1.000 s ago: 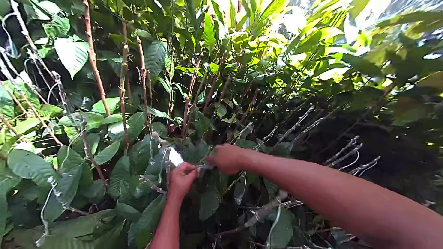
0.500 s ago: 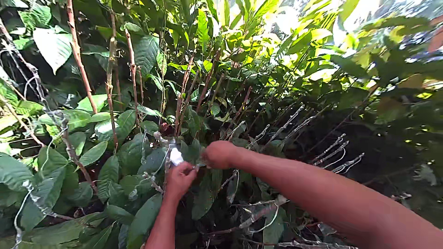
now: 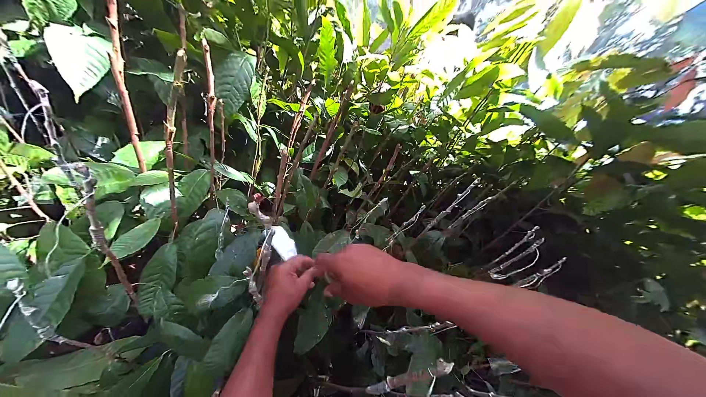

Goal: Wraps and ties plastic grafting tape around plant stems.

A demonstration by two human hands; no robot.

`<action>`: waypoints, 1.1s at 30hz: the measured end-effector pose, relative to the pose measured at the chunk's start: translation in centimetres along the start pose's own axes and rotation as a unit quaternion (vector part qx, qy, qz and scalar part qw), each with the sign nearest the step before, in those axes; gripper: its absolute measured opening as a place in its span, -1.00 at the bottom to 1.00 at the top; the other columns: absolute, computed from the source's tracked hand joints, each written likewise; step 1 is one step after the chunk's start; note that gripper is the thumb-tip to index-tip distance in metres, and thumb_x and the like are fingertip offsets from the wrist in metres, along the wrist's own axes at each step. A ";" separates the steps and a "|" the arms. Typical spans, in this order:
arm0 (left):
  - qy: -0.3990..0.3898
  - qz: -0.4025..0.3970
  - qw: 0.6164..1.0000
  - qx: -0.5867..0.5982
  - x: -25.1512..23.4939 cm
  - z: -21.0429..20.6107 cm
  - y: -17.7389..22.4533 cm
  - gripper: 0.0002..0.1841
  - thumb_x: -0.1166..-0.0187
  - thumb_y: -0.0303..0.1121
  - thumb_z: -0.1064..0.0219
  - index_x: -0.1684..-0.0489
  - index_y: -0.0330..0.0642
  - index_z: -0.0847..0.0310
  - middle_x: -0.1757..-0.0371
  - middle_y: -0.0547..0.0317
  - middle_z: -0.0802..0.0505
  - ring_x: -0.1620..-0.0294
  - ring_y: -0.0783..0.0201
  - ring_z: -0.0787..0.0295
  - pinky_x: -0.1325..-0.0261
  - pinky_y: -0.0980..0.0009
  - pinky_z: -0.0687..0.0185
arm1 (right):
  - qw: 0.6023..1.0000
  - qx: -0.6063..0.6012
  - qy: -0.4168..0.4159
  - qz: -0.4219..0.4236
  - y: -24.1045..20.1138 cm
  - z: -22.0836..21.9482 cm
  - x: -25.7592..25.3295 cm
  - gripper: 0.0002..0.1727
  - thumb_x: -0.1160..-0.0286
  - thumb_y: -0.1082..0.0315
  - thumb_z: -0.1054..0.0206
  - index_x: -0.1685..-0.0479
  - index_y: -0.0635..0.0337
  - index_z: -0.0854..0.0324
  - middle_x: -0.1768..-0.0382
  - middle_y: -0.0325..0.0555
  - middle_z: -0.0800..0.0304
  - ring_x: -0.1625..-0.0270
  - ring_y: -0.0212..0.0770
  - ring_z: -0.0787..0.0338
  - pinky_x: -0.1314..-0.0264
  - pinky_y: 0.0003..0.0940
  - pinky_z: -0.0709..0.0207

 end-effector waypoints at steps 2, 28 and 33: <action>-0.029 0.012 0.999 -0.021 0.5 -1.2 0.5 -0.82 -0.53 -0.33 -0.46 0.13 -0.27 -0.81 0.24 0.07 -0.90 0.27 0.23 -0.88 0.03 0.12 -0.82 | 0.990 -0.142 0.009 0.013 0.9 1.5 -1.0 -0.68 -0.77 0.43 -0.15 -0.38 0.33 -0.58 0.03 0.14 -0.78 0.12 -0.07 -0.73 0.03 -0.11 -0.59; -0.012 -0.067 0.991 -0.114 -0.2 -0.5 2.8 -0.73 -0.71 -0.23 -0.28 -0.06 -0.20 -0.82 0.17 0.00 -0.93 0.26 0.09 -0.92 0.05 0.02 -0.84 | 0.999 0.021 0.049 -0.004 3.1 1.1 1.3 -0.68 -0.63 0.33 -0.32 -0.30 0.19 -0.63 0.02 0.12 -0.83 -0.11 0.14 -0.80 -0.21 0.23 -0.60; -0.029 -0.096 0.977 -0.188 0.6 -1.6 4.2 -0.71 -0.74 -0.24 -0.24 -0.05 -0.19 -0.86 0.16 -0.14 -0.92 0.15 -0.14 -0.90 -0.02 -0.25 -0.71 | 0.998 -0.053 0.042 0.006 6.0 1.9 -0.6 -0.63 -0.67 0.48 -0.26 -0.42 0.17 -0.58 -0.19 -0.01 -0.83 -0.15 -0.09 -0.81 -0.19 -0.01 -0.67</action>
Point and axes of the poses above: each hand's wrist, its own x-axis away from the middle knuckle, its own z-axis out of the back of the hand, y = z × x, the point moved 5 cm from there along -x, towards the middle knuckle
